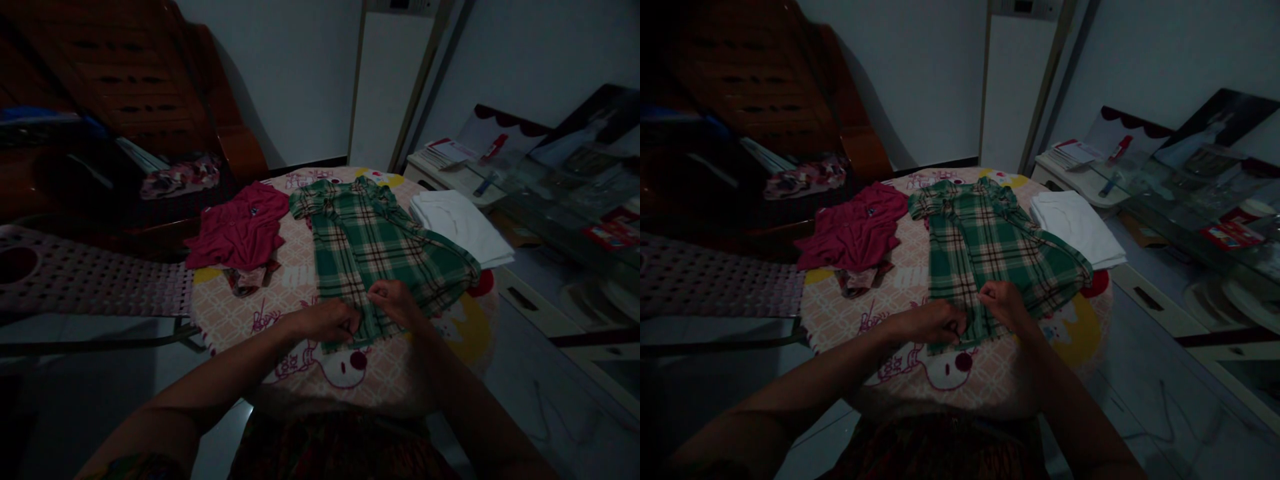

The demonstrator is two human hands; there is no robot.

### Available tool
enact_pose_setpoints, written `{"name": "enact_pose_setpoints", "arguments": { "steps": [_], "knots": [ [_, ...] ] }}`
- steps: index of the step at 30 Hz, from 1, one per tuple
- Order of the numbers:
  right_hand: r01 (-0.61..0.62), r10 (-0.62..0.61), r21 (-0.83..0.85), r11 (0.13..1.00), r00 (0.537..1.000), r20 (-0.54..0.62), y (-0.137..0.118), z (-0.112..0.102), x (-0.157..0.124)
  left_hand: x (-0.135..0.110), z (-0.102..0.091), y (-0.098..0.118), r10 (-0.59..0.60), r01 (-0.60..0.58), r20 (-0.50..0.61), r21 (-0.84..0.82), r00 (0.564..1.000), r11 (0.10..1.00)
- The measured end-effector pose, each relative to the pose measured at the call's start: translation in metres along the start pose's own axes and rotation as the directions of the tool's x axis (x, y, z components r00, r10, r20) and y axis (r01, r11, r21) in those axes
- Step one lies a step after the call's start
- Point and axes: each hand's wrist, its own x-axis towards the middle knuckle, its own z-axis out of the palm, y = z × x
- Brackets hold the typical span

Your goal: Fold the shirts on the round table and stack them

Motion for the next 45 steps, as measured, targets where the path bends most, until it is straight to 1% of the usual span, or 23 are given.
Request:
{"name": "enact_pose_setpoints", "arguments": {
  "steps": [2, 6, 11, 13, 15, 17, 20, 22, 24, 26, 28, 29, 30, 31, 33, 35, 36, 38, 41, 43, 45],
  "knots": [
    [0.007, -0.007, 0.021, 1.000, 1.000, -0.001, 0.002, 0.001, 0.000, 0.001, 0.002, -0.003, 0.005, -0.006, -0.014, -0.040, 1.000, 0.999],
    [0.024, -0.023, 0.052, 0.998, 1.000, -0.013, 0.004, 0.002, 0.000, 0.002, 0.005, -0.005, -0.006, 0.005, -0.040, -0.016, 0.999, 1.000],
    [0.008, -0.002, 0.138, 0.990, 0.999, -0.038, -0.004, 0.001, -0.003, 0.003, 0.005, -0.004, -0.008, 0.007, -0.066, -0.020, 0.998, 1.000],
    [0.004, -0.001, 0.204, 0.979, 1.000, -0.014, -0.008, 0.003, -0.005, 0.004, 0.003, -0.004, -0.001, 0.000, -0.064, -0.007, 0.998, 1.000],
    [0.002, -0.013, 0.251, 0.968, 0.999, 0.040, -0.010, 0.004, -0.005, 0.005, 0.004, -0.005, 0.013, -0.013, -0.042, -0.008, 0.999, 1.000],
    [0.023, -0.041, 0.225, 0.974, 0.996, 0.075, -0.011, 0.005, -0.005, 0.006, 0.006, -0.006, 0.019, -0.019, -0.001, -0.035, 1.000, 0.999],
    [0.074, -0.082, 0.134, 0.988, 0.995, 0.057, -0.009, 0.005, -0.004, 0.004, 0.011, -0.007, -0.003, 0.009, 0.047, -0.138, 0.999, 0.990],
    [0.082, -0.088, 0.149, 0.985, 0.995, 0.037, -0.009, 0.006, -0.005, 0.002, 0.011, -0.008, -0.018, 0.021, 0.014, -0.226, 1.000, 0.974],
    [0.066, -0.080, 0.214, 0.975, 0.995, 0.060, -0.011, 0.007, -0.006, 0.002, 0.002, -0.012, -0.019, -0.007, -0.094, -0.265, 0.995, 0.964],
    [0.033, -0.067, 0.255, 0.966, 0.990, 0.123, -0.013, 0.009, -0.007, 0.006, -0.014, -0.021, -0.022, -0.035, -0.250, -0.223, 0.968, 0.974],
    [-0.002, -0.040, 0.250, 0.968, 0.985, 0.166, -0.015, 0.011, -0.008, 0.015, -0.036, -0.036, -0.037, -0.010, -0.406, -0.113, 0.913, 0.993],
    [-0.013, -0.030, 0.239, 0.971, 0.985, 0.172, -0.016, 0.011, -0.008, 0.021, -0.047, -0.046, -0.044, 0.030, -0.475, -0.037, 0.879, 0.999],
    [-0.019, -0.022, 0.231, 0.973, 0.985, 0.172, -0.016, 0.012, -0.007, 0.028, -0.058, -0.056, -0.041, 0.080, -0.520, 0.053, 0.853, 0.995],
    [-0.021, -0.019, 0.228, 0.973, 0.986, 0.169, -0.016, 0.012, -0.007, 0.036, -0.067, -0.068, -0.046, 0.145, -0.544, 0.140, 0.838, 0.980],
    [-0.020, -0.017, 0.233, 0.972, 0.987, 0.157, -0.017, 0.013, -0.007, 0.054, -0.084, -0.089, -0.108, 0.297, -0.569, 0.251, 0.815, 0.921],
    [-0.032, -0.003, 0.240, 0.970, 0.990, 0.142, -0.016, 0.014, -0.006, 0.072, -0.097, -0.106, -0.180, 0.417, -0.575, 0.310, 0.798, 0.854],
    [-0.042, 0.008, 0.241, 0.970, 0.990, 0.138, -0.016, 0.015, -0.006, 0.080, -0.103, -0.113, -0.202, 0.456, -0.583, 0.330, 0.787, 0.827],
    [-0.060, 0.028, 0.237, 0.970, 0.991, 0.134, -0.015, 0.016, -0.006, 0.096, -0.112, -0.122, -0.226, 0.502, -0.592, 0.355, 0.774, 0.789],
    [-0.054, 0.027, 0.219, 0.974, 0.992, 0.124, -0.013, 0.018, -0.005, 0.114, -0.119, -0.127, -0.255, 0.533, -0.587, 0.366, 0.768, 0.763],
    [-0.039, 0.014, 0.216, 0.976, 0.993, 0.115, -0.012, 0.020, -0.005, 0.122, -0.122, -0.129, -0.281, 0.555, -0.589, 0.355, 0.758, 0.752],
    [-0.029, 0.003, 0.227, 0.973, 0.994, 0.110, -0.012, 0.021, -0.005, 0.126, -0.124, -0.130, -0.316, 0.587, -0.599, 0.331, 0.736, 0.739]
  ]
}}
